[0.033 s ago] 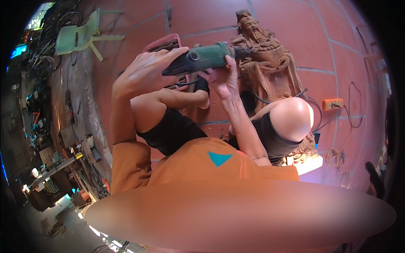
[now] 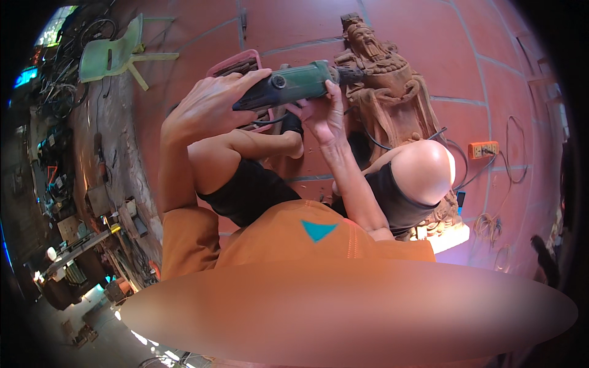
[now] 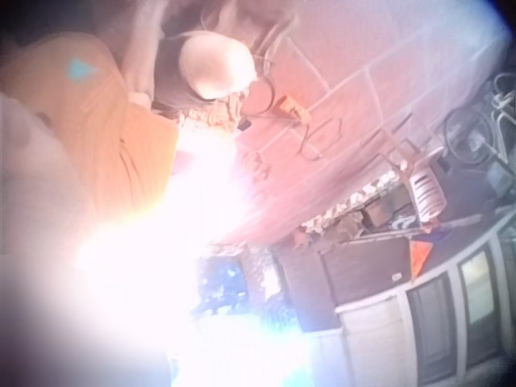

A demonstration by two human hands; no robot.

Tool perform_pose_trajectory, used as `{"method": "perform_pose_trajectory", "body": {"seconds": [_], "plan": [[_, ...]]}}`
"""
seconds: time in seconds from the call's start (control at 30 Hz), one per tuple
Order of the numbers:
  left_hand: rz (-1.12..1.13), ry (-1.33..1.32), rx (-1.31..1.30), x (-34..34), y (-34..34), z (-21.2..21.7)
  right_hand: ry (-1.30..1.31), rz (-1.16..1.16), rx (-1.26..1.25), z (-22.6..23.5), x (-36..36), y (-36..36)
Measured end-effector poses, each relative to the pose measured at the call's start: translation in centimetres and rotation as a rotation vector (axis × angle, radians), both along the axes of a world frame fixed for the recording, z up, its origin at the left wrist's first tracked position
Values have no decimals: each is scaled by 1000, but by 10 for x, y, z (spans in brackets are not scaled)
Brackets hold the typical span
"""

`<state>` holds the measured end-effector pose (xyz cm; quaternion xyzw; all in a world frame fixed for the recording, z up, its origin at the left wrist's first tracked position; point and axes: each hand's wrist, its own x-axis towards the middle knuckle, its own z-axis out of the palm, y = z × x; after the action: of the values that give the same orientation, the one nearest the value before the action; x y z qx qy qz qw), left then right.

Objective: The person sits on the floor and uses a rotary carving tool to shape a wooden statue. They adjust the tool and work on different parts of the sculpture, removing wood shavings as they carve.

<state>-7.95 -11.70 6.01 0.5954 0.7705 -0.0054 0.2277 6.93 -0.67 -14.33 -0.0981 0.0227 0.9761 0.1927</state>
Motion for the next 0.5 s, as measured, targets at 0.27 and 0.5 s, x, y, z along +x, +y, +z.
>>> {"method": "perform_pose_trajectory", "body": {"seconds": [0.27, 0.5], "plan": [[0, 2, 23, -8, 2, -7, -9, 4, -13, -11, -8, 5], [-44, 12, 62, -9, 1, -8, 32, 11, -24, -9, -7, 4]]}}
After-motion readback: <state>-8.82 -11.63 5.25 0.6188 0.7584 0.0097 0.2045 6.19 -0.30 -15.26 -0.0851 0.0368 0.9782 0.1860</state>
